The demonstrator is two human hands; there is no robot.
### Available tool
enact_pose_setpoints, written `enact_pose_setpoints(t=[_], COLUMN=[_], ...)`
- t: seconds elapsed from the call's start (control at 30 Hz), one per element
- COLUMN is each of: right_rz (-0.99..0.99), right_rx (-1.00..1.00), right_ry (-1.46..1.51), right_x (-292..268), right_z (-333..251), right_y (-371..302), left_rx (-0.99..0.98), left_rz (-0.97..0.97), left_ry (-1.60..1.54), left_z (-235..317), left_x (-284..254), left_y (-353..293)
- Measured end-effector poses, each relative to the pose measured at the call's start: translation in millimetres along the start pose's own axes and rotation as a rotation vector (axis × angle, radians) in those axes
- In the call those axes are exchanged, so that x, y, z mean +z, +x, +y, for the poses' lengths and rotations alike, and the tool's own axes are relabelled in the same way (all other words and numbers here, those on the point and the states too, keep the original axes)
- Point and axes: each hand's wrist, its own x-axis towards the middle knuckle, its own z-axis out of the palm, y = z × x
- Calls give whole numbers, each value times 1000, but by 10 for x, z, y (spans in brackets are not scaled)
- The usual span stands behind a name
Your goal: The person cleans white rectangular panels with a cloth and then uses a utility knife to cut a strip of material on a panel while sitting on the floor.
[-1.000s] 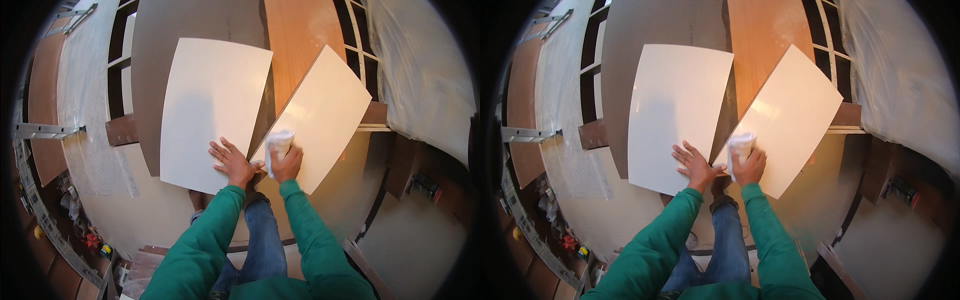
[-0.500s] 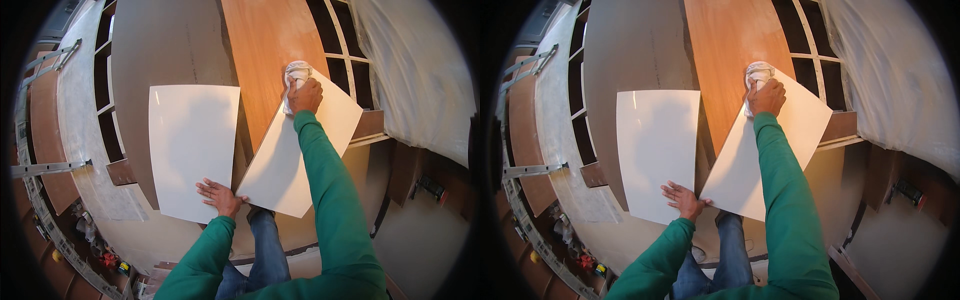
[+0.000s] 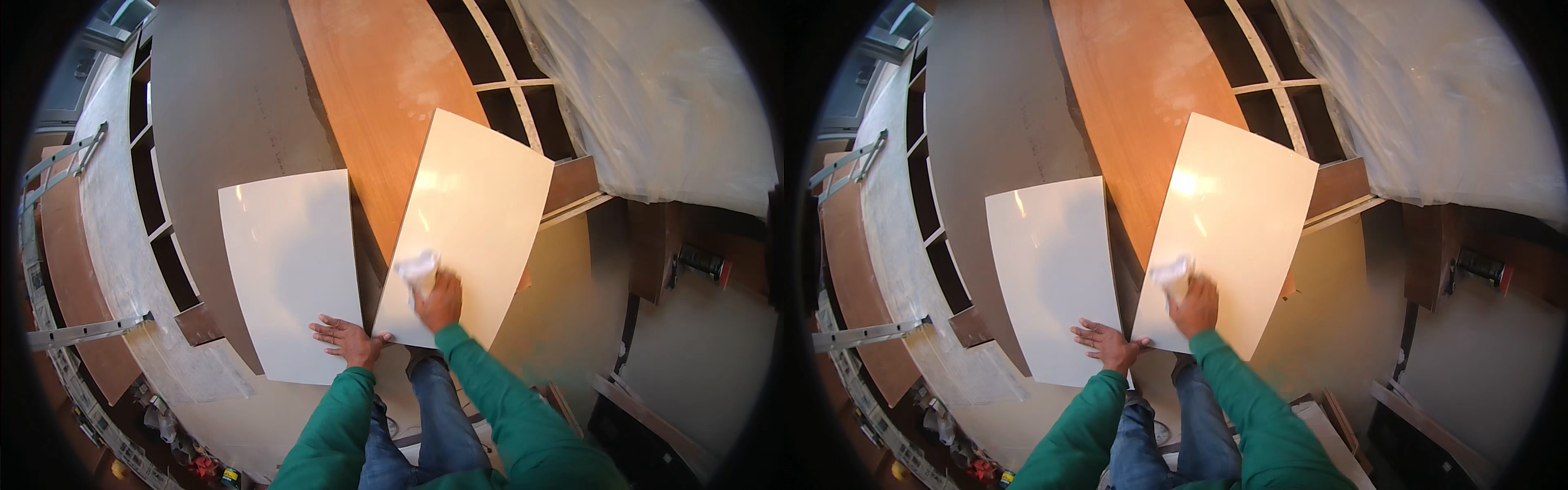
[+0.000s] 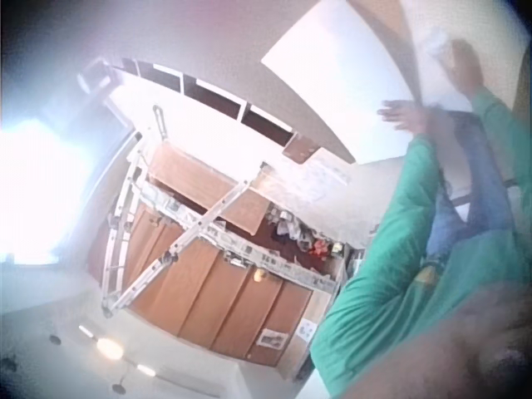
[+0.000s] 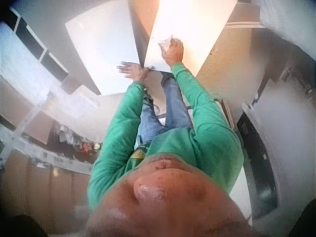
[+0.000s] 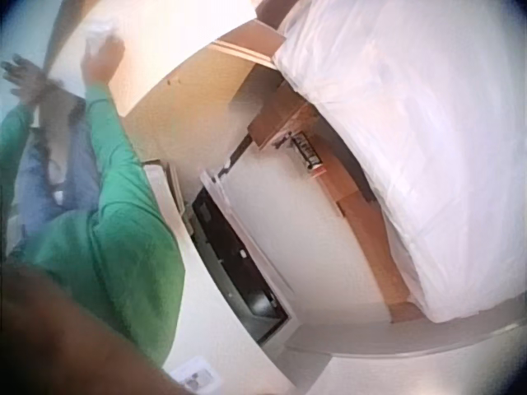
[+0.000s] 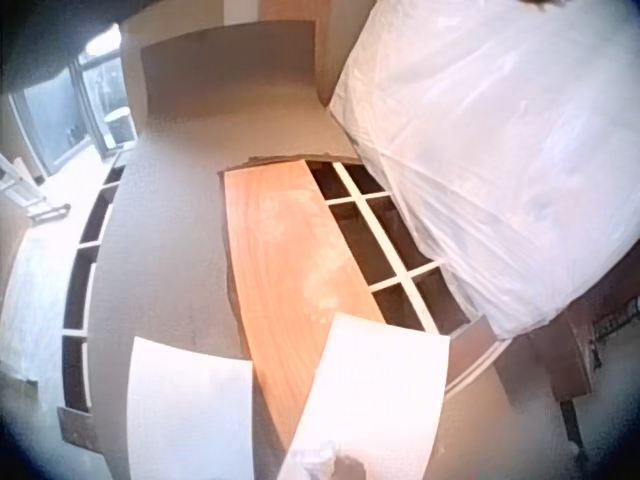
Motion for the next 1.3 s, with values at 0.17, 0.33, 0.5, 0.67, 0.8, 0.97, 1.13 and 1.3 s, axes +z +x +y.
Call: enact_pose_setpoints(t=[0.17,0.33,0.5,0.67,0.8,0.97,1.13,1.3], right_rz=[26,147,288,378,179,-297,-35,297], right_rx=[134,286,310,231,106,25,151,113], right_ry=[-33,-78,-97,-102,49,131,48,-60], right_x=[-104,-115,-228,-261,-174,-209,100,192], right_z=[13,155,426,692,361,-146,-527,-279], right_y=[130,2282,3429,3250,1553,-1415,-243,2293], left_rx=[-6,0,-26,20,6,33,10,-7], left_rz=[7,2,-10,-43,15,52,-24,-51], left_ry=[-11,32,63,8,10,84,26,36], left_z=[-26,-14,-97,10,-128,-102,-19,-19], left_x=[117,23,122,140,61,243,63,-9], left_y=[73,54,88,60,75,142,88,84])
